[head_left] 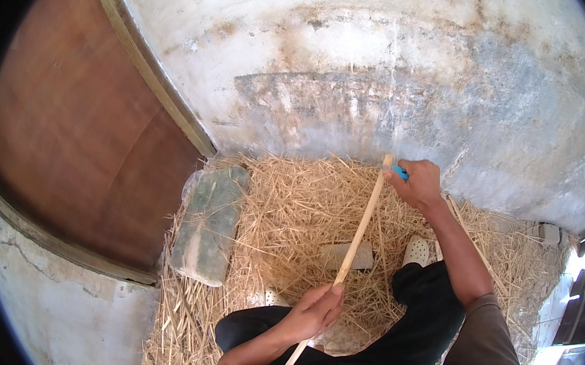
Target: The person sits on a straw-covered floor and uses a blue utility knife to shave the outer layer off a long, thin bamboo stick. They repeatedly scrape the tool along the length of the stick to smooth and thin it.
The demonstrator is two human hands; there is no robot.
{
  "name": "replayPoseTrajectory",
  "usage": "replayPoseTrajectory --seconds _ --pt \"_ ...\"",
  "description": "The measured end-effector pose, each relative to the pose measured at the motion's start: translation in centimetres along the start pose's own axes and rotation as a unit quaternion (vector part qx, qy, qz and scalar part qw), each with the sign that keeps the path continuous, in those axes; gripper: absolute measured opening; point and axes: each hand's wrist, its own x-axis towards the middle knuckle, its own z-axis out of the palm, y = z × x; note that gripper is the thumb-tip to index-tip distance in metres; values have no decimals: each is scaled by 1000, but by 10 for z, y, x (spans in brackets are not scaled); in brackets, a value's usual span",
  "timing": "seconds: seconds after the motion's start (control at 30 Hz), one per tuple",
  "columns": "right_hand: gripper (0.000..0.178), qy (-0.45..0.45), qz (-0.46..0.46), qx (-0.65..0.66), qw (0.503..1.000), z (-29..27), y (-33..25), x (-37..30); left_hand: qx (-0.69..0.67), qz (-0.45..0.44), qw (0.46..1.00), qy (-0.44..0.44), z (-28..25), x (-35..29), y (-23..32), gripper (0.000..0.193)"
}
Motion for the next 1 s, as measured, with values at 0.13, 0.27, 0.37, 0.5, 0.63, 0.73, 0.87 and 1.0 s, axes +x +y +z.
replayPoseTrajectory --seconds 0.13,0.27,0.37,0.5,0.63,0.73,0.87,1.0 --pt "59 89 -154 57 982 16 -17 -36 9 25 1000 -4 -6 -3 -9 37" --pt "63 68 -225 156 959 9 -51 -64 77 80 994 19 -6 1 -9 38" --pt "63 90 -237 97 963 6 -38 -51 109 89 990 33 -2 5 -9 39" --pt "67 119 -205 61 970 3 -24 -31 88 98 991 23 2 3 -6 38" --pt "62 159 -192 36 968 5 -10 -18 81 88 993 15 4 0 -5 38" --pt "60 172 -181 4 968 2 4 -7 68 77 995 7 4 -3 -6 36" --pt "59 223 -209 -9 952 -2 5 -2 22 52 998 2 4 -7 -6 32" --pt "62 154 40 3 987 -10 37 20 27 -3 1000 -13 9 -16 -21 29"
